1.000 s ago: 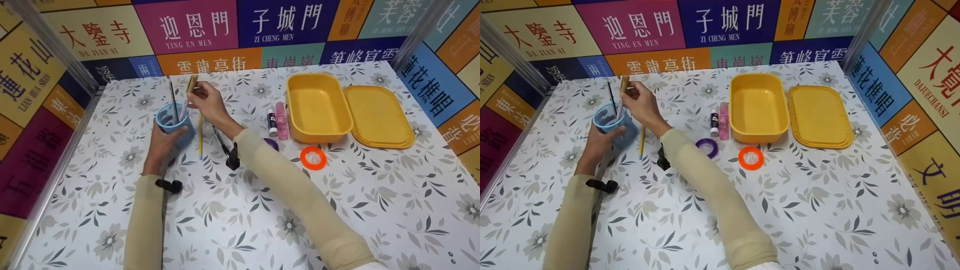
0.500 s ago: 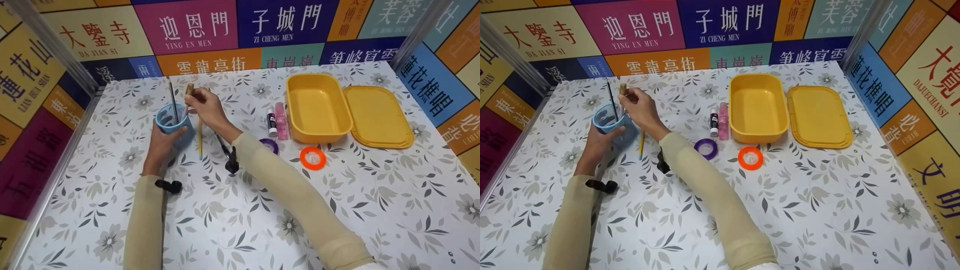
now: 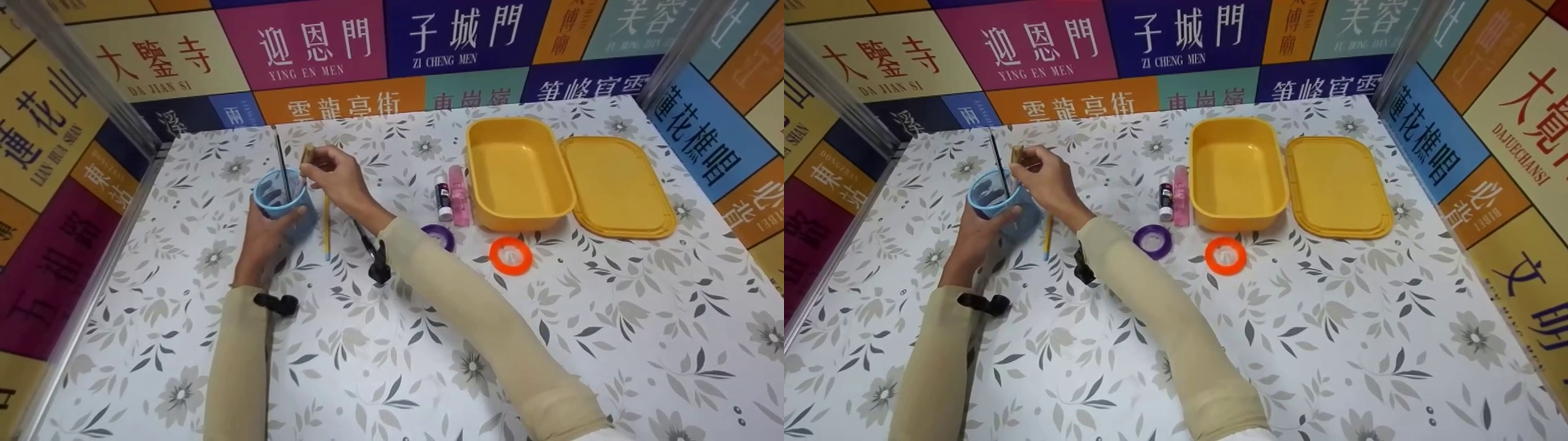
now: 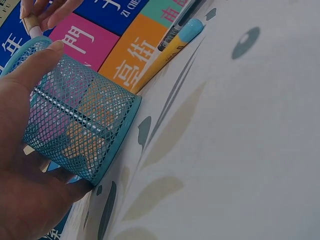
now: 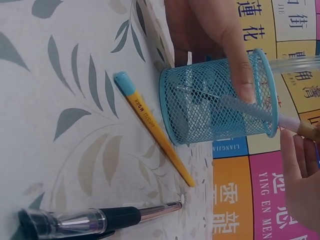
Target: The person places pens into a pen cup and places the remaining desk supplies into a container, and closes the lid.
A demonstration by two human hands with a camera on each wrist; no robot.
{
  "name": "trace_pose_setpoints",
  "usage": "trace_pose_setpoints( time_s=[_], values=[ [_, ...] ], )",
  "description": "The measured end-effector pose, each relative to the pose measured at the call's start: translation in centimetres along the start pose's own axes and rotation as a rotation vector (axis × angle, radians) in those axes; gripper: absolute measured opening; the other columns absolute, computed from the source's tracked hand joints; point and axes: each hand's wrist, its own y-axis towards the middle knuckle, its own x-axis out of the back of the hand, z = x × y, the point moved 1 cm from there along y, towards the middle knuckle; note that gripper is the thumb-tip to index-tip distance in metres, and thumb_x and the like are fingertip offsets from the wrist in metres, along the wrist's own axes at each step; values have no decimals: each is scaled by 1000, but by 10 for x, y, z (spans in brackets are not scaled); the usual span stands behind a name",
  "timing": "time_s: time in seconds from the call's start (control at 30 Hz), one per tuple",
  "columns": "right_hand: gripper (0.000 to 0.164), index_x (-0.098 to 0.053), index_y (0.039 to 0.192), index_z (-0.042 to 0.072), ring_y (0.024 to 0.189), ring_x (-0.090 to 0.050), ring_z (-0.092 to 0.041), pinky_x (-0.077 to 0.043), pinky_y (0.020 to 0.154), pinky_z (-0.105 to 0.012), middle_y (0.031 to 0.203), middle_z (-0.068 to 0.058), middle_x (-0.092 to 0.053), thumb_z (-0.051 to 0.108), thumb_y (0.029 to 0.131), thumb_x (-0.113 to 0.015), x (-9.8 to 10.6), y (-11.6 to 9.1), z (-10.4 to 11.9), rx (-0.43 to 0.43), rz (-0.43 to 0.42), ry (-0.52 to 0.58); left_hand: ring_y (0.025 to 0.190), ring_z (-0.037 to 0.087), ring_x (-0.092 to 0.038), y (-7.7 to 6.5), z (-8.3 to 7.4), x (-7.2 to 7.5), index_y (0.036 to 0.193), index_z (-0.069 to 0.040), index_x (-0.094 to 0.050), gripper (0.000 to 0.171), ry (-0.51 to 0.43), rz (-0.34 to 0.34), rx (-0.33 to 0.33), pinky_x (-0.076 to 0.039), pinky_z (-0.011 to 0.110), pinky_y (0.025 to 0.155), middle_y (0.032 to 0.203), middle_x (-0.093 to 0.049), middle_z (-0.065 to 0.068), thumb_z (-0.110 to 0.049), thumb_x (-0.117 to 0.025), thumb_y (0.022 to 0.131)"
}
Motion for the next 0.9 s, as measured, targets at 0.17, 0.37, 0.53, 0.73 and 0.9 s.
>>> trace_pose_setpoints(
  time_s=[0.17,0.37,0.53,0.73,0.9],
  values=[
    [31,-65,123,13,98,-67,-11,-61,81,-30,113,-4,-68,27,95,-69,1,-2,-5,-32,21,-63,145,17,-37,-1,2,-1,158,-27,-19,106,-41,2,-23,-30,35,122,159,-36,2,-34,-87,78],
    [29,-66,122,17,97,-65,-10,-60,77,-30,112,-1,-68,30,97,-67,1,-3,-6,-28,24,-119,146,18,-37,0,1,-1,158,-27,-19,106,-9,-5,-15,-30,36,123,160,-35,1,-36,-87,77],
    [33,-65,131,17,99,-64,-11,-59,71,-24,117,-2,-67,29,100,-62,0,-3,-3,-5,46,-169,149,19,-34,0,-1,-1,159,-27,-18,107,21,-6,-21,-27,36,125,161,-34,2,-36,-87,77],
    [35,-64,133,18,101,-64,-12,-60,75,-29,118,-3,-67,29,100,-63,4,-8,-1,0,60,-157,146,18,-38,-1,1,-2,158,-28,-21,105,-43,1,-12,-29,35,124,159,-38,2,-33,-88,77],
    [35,-65,131,17,101,-63,-14,-61,80,-37,116,-4,-67,30,98,-65,10,-16,-1,9,68,-140,147,17,-37,-1,1,-1,158,-31,-20,106,-70,3,8,-28,35,124,160,-37,-1,-35,-88,77]
  ],
)
